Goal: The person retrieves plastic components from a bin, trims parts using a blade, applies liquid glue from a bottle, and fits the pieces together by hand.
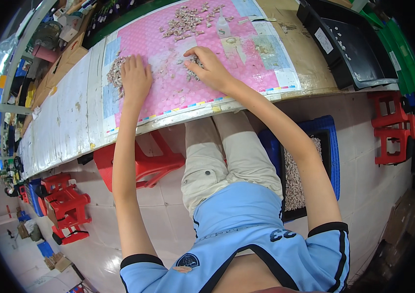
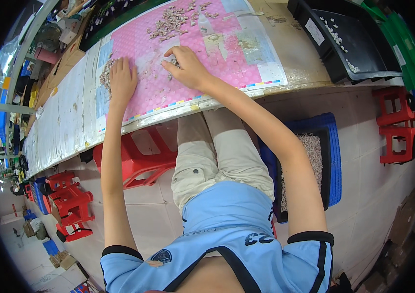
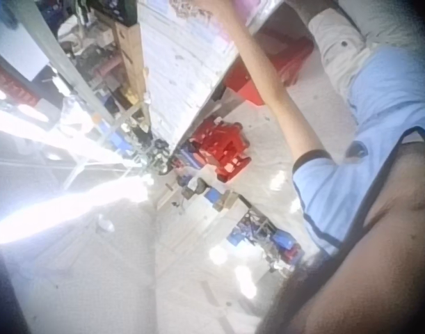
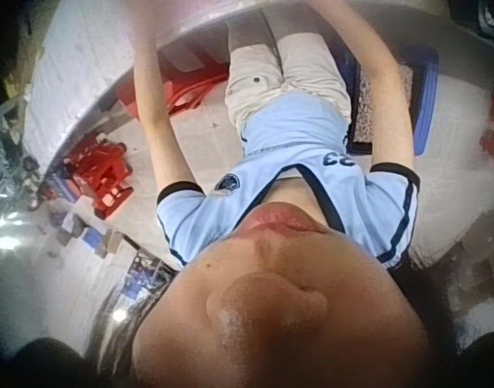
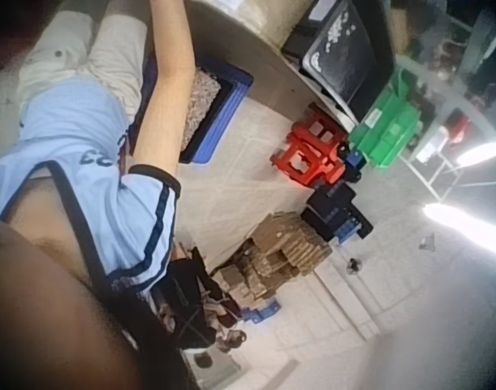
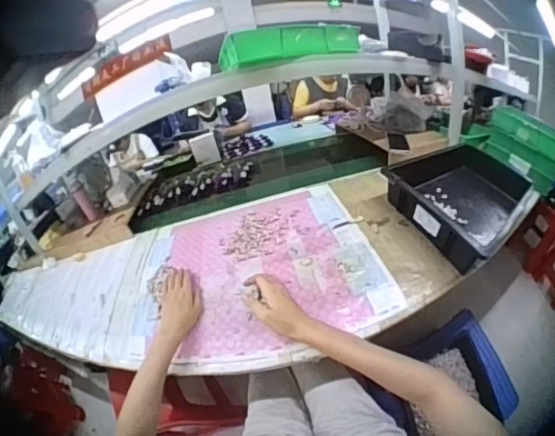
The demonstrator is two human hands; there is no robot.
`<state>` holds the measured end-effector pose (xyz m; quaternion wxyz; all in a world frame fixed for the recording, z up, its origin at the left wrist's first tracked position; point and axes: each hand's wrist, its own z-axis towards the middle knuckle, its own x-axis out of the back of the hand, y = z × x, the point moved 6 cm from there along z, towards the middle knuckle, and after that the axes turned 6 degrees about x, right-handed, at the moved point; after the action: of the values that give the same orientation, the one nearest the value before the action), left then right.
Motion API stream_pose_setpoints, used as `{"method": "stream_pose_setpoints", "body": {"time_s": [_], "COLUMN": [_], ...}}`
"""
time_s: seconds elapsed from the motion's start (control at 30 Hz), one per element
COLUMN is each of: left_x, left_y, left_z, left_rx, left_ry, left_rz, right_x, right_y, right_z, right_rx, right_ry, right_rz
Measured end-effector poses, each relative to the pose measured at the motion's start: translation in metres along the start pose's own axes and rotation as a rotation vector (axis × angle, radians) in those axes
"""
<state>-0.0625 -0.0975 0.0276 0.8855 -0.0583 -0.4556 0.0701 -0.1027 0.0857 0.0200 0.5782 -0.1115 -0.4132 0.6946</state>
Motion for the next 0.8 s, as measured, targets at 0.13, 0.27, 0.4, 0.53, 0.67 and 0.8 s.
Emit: {"method": "stream_pose_setpoints", "body": {"time_s": [0.13, 0.27, 0.4, 0.53, 0.67, 0.8], "left_x": [-0.010, -0.018, -0.056, -0.067, -0.040, -0.003], "left_y": [-0.019, -0.030, -0.075, -0.091, -0.069, -0.029], "left_z": [0.007, 0.037, 0.053, 0.053, 0.046, 0.052], "left_rx": [0.170, 0.208, 0.260, 0.219, 0.271, 0.045], "left_ry": [-0.060, -0.007, -0.116, -0.283, -0.318, -0.037], "left_rz": [-0.079, -0.181, -0.067, -0.192, -0.262, -0.202], "right_x": [0.003, 0.013, 0.012, 0.008, 0.013, 0.020], "right_y": [0.001, -0.002, -0.007, -0.004, -0.005, -0.010], "right_z": [-0.002, -0.001, 0.000, 0.000, -0.003, -0.003], "right_rx": [0.004, 0.057, 0.072, 0.088, 0.103, 0.106], "right_ry": [0.027, 0.060, 0.072, 0.096, 0.121, 0.095], "right_rz": [0.000, -0.034, -0.070, -0.065, -0.089, -0.137]}}
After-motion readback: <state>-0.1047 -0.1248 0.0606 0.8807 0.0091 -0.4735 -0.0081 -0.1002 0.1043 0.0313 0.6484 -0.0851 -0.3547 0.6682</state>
